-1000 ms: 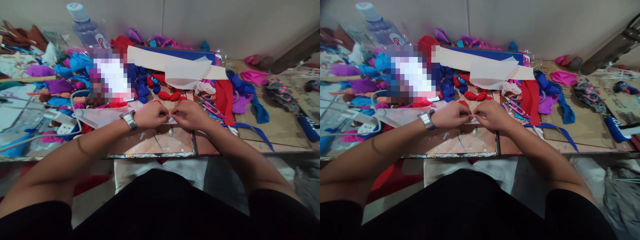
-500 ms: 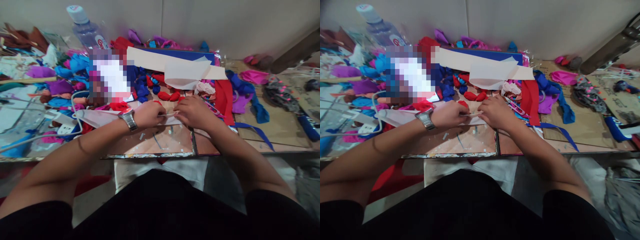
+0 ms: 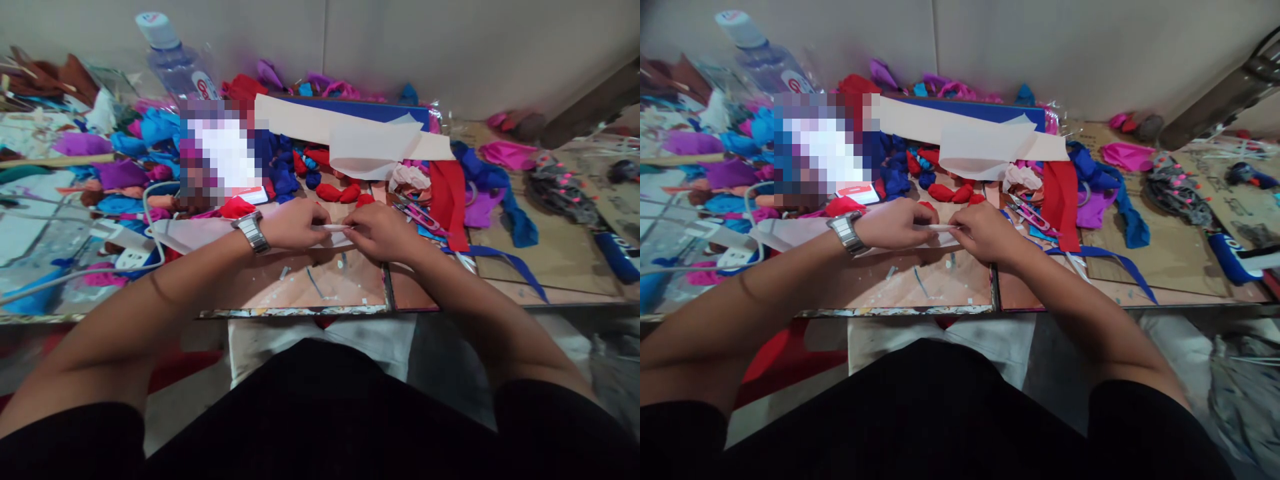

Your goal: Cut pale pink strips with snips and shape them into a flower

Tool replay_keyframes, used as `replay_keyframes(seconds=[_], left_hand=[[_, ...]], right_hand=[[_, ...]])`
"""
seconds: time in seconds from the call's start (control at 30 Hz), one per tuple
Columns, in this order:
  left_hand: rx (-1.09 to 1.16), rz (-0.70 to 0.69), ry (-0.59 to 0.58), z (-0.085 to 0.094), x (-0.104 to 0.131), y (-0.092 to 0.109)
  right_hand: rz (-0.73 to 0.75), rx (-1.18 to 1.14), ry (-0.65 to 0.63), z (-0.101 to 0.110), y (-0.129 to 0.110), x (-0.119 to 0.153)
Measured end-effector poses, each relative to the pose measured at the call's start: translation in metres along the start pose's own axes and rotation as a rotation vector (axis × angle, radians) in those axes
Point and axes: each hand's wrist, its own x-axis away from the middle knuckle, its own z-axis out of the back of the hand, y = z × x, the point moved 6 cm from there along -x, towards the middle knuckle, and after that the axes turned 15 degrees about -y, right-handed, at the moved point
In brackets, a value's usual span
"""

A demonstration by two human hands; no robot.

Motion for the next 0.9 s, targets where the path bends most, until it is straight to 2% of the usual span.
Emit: replay_keyframes(seconds=[0.2,0.53,0.9], left_hand=[[0.010,-0.106,0.025,0.000,0.000,0.004],[-0.047,-0.118,0.043,-0.001,0.002,0.011],[0.041,-0.054,0.051,-0.003,-0.001,0.006]], right_hand=[[-0.003,-0.098,0.015,-0.001,0.001,0.002],[0.010,-0.114,0.124,0.003,-0.004,0.002],[0.047,-0.034,0.238,0.000,-0.005,0.002]])
